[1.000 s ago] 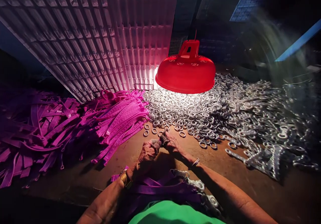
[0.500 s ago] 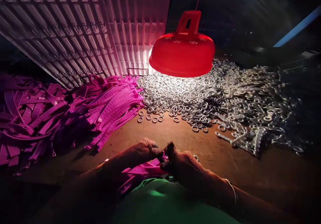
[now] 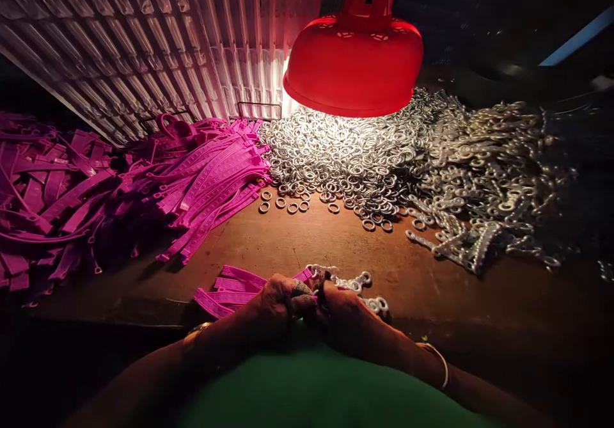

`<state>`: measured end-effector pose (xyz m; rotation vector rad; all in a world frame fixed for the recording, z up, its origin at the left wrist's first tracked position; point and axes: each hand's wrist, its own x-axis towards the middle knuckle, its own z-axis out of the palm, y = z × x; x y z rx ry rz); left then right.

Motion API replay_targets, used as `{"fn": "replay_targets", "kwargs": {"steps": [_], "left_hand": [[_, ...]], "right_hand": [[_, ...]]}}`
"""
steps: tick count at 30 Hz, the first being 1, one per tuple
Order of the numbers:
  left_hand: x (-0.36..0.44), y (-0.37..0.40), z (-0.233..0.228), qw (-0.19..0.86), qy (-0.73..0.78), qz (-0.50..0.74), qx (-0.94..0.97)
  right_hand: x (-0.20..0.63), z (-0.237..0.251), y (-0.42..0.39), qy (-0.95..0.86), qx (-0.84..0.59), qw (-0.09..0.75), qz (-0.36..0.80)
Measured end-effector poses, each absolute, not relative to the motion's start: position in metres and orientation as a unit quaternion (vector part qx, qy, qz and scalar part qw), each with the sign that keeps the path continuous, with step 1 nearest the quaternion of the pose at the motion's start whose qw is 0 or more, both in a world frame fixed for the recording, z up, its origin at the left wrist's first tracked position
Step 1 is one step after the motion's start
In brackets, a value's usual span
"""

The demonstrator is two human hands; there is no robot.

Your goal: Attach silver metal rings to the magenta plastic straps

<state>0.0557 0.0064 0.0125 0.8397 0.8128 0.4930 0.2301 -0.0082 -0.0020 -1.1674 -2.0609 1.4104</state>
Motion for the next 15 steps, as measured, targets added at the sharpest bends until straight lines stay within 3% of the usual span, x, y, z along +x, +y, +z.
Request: {"fn": "replay_targets", "kwargs": {"steps": [6,12,15], "left_hand": [[0.059,0.011,0.0,0.831,0.398,0.226,0.316],[0.063,0.03,0.003,0.84,0.363,0.213,0.343],[0.069,0.041,-0.005,0.793,0.376,0.185,0.443]], "right_hand": [[0.228,0.004,0.008,-0.795,-0.408,0.087,0.441],[0.241,0.009,0.034,-0.841,-0.37,0.078,0.388],[0.254,0.001,0.04,-0.854,-0.391,0.068,0.338]]}}
